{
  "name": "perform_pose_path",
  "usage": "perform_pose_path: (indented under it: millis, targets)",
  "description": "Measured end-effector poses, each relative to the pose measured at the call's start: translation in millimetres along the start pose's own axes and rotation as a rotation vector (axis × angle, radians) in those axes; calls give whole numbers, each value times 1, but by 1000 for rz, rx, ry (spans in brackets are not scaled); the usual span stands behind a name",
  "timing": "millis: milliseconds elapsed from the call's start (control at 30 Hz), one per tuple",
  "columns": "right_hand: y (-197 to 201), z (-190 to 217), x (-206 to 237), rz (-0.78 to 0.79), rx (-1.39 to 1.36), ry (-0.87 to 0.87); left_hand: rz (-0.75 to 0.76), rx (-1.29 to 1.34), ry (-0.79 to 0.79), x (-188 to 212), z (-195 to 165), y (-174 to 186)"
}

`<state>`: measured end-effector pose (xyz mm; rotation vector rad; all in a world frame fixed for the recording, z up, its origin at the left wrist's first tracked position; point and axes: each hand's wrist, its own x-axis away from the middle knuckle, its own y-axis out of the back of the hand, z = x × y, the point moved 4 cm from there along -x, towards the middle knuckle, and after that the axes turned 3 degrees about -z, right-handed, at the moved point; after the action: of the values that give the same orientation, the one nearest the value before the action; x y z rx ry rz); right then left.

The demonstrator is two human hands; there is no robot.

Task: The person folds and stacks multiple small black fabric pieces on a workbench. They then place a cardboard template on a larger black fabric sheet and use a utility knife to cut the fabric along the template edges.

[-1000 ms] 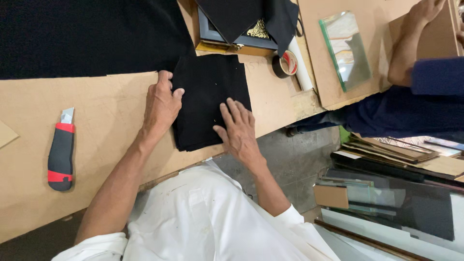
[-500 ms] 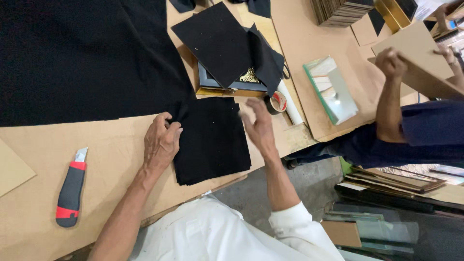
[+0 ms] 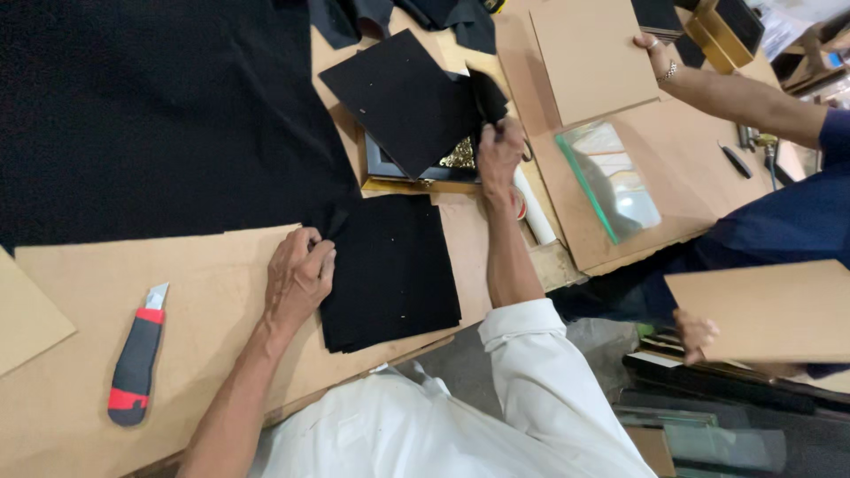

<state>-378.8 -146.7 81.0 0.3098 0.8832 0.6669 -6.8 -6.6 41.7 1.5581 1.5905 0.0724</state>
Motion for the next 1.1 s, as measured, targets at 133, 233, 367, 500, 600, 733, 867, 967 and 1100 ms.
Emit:
perform_pose_path:
  millis: [133,233,367,500,600,733,867,967,1100]
  targets:
    - [76,58,12,244,-173,214,2,46,33,4,7,-4]
    - [145,116,50,498,-258,212,14,37,58,6,14,-8]
    - [188,169,88,584,-417,187,13,37,40,8,20,-10]
    - [196,193,86,830,-448,843,76,84,131,7,30,-13]
    - [177,181,85,1359,-828,758,83,99,160,6,35,-14]
    - [148,163,94,1289,-1169,638,113,96,182,8,39,-16]
    - [79,143,92,1460,-931,418,61,91,100,10,36,-13]
    - [9,136,107,1427,-350,649,69,85,119,10,36,-13]
    - [-23,122,122,1486,80,507,88,43,138,9,38,-16]
